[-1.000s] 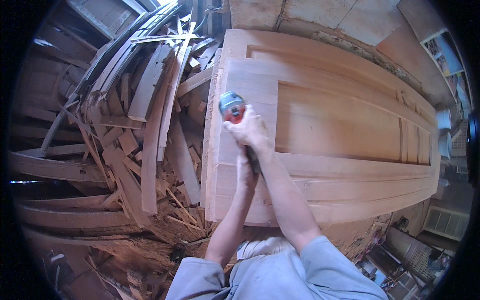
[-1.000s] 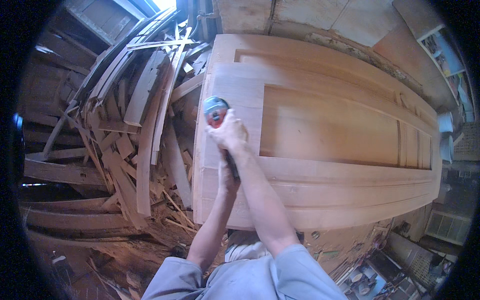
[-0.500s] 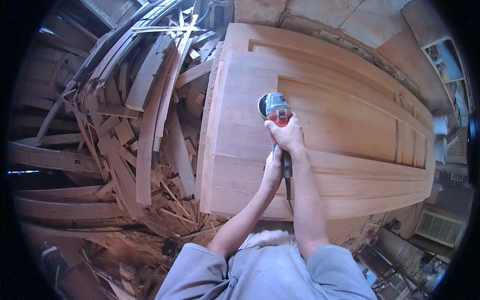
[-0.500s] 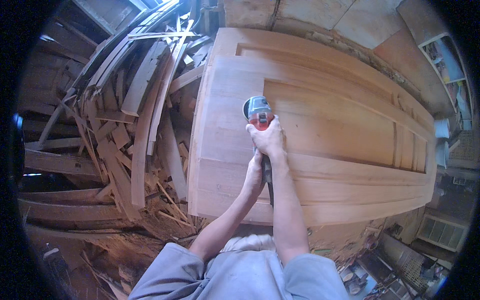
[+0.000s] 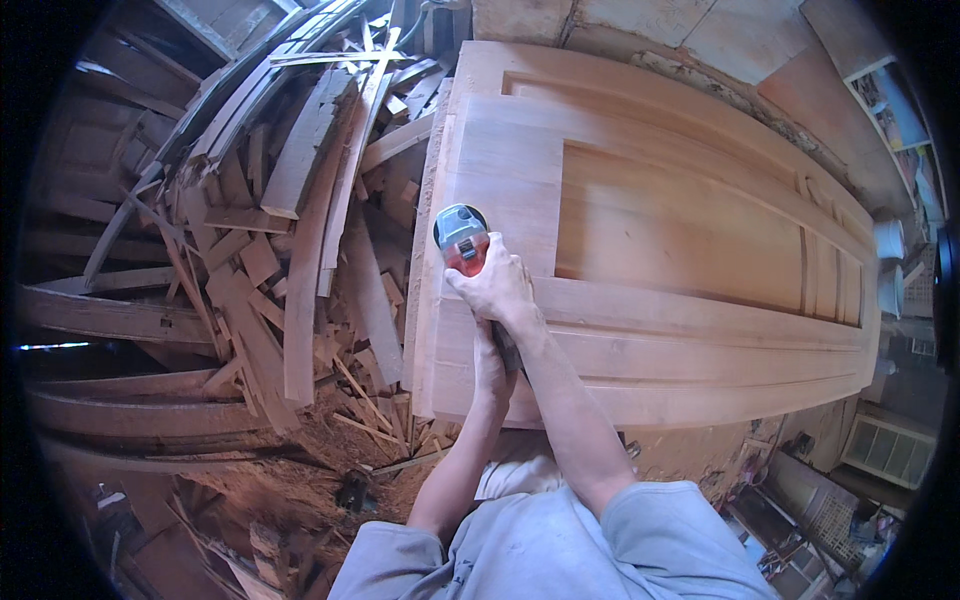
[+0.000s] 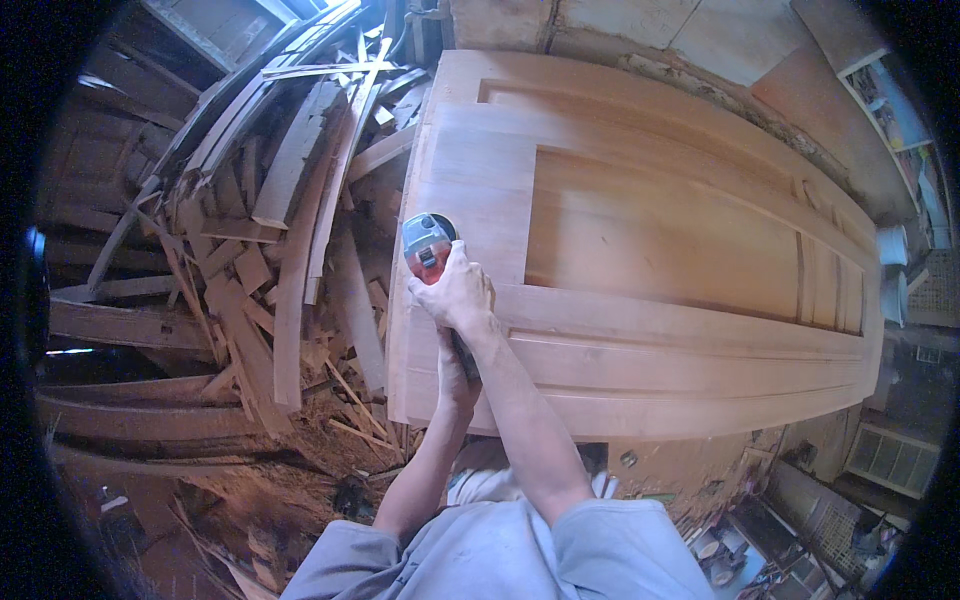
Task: The person sands the surface of a wooden door using a power sander, moving the tool along the wood grain and into recessed panels, and replaces the sanding disc on the tool's base.
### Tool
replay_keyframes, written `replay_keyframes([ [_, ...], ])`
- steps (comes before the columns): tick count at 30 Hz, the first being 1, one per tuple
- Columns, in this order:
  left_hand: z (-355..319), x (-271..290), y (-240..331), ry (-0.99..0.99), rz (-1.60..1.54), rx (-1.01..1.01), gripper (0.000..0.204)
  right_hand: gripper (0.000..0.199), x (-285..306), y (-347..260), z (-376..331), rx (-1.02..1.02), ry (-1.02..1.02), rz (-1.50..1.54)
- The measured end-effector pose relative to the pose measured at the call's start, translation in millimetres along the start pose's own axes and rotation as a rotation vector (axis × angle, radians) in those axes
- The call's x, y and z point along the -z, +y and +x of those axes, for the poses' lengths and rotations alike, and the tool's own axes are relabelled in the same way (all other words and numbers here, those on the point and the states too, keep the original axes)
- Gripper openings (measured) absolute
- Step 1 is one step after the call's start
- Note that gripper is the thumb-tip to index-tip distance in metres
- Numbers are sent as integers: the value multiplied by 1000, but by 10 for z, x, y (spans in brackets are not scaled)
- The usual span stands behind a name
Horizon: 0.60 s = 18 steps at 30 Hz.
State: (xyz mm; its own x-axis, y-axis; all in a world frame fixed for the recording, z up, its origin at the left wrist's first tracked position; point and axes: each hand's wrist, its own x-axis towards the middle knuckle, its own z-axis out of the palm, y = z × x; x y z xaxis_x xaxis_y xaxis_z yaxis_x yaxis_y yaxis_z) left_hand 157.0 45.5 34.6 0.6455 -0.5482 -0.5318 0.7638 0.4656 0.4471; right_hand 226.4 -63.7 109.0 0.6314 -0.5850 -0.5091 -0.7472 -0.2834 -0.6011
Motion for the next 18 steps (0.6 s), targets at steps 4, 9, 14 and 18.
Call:
replay_keyframes([
  [4, -95, -108, -264, -37, 149, 77, 63, 75, 144, 390, -91, -50, 116, 67],
  [9, -105, -234, -782, -116, 230, 163, 63, 73, 544, 785, -254, -80, 248, 100],
  [14, -241, -112, -672, -73, 216, 139, 67, 72, 357, 726, -359, -68, 241, 115],
  [18, -292, 70, -352, 1, 116, 102, 75, 71, 46, 397, -310, -1, 59, 45],
])
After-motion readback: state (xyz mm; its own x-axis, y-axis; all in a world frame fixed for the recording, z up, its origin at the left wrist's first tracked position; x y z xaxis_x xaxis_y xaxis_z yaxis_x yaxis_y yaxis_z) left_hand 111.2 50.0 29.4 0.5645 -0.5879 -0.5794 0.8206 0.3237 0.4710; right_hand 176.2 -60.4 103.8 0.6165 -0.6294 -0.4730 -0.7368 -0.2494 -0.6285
